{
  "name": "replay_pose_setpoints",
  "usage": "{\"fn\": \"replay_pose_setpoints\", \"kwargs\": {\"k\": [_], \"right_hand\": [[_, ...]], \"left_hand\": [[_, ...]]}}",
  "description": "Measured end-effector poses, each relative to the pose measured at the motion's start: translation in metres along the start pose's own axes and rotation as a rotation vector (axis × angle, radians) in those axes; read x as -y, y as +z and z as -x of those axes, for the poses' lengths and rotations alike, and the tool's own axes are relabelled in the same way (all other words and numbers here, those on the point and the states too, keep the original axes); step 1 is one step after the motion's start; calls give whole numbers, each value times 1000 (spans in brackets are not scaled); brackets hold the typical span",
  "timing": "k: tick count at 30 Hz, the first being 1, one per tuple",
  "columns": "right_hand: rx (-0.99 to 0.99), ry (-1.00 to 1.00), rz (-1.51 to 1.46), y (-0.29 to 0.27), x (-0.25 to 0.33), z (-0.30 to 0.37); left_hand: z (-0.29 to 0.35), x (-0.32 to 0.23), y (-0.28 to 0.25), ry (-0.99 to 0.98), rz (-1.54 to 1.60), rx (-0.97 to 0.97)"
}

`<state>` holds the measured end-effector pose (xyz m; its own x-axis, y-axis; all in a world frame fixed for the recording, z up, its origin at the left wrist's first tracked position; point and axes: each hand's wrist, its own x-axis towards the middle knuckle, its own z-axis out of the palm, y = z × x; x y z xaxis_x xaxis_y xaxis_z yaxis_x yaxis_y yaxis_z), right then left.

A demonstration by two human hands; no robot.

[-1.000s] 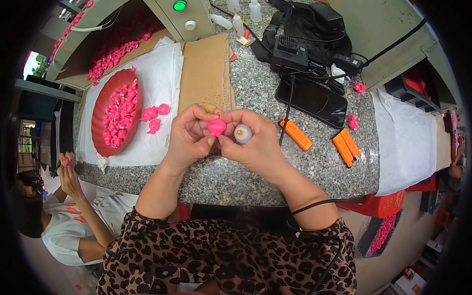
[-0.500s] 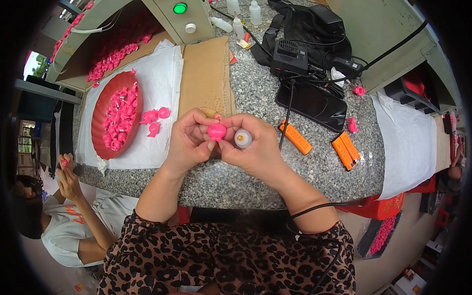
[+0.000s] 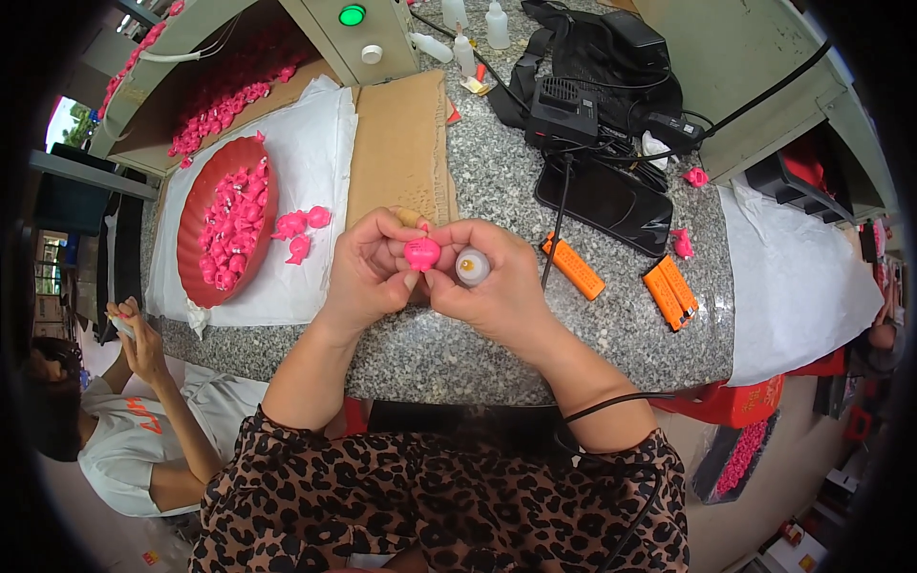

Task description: The person applies glue from a bottle to small pink plastic parts and joins them together by hand.

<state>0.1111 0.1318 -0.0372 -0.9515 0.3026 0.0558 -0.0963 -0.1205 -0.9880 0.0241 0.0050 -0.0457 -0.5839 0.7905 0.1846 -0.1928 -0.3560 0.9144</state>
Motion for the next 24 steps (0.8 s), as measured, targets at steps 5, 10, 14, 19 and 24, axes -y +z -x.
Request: {"fn": "replay_pose_setpoints", "kwargs": {"k": [5,10,14,19,24], "right_hand": [[1,2,28,-1,2,1],[0,-4,32,-1,0,0],[-14,7,6,-1,-1,0],[2,1,-3,0,-1,0],[10,12,-4,-2,-2,0]], "left_hand": [[0,0,2,-41,35,-25],[0,-3,4,-39,41,-39],[-1,-1,4,-32,46,-38],[0,0,3,-12,6,-32],[-1,1,3,-15,22,-25]]}}
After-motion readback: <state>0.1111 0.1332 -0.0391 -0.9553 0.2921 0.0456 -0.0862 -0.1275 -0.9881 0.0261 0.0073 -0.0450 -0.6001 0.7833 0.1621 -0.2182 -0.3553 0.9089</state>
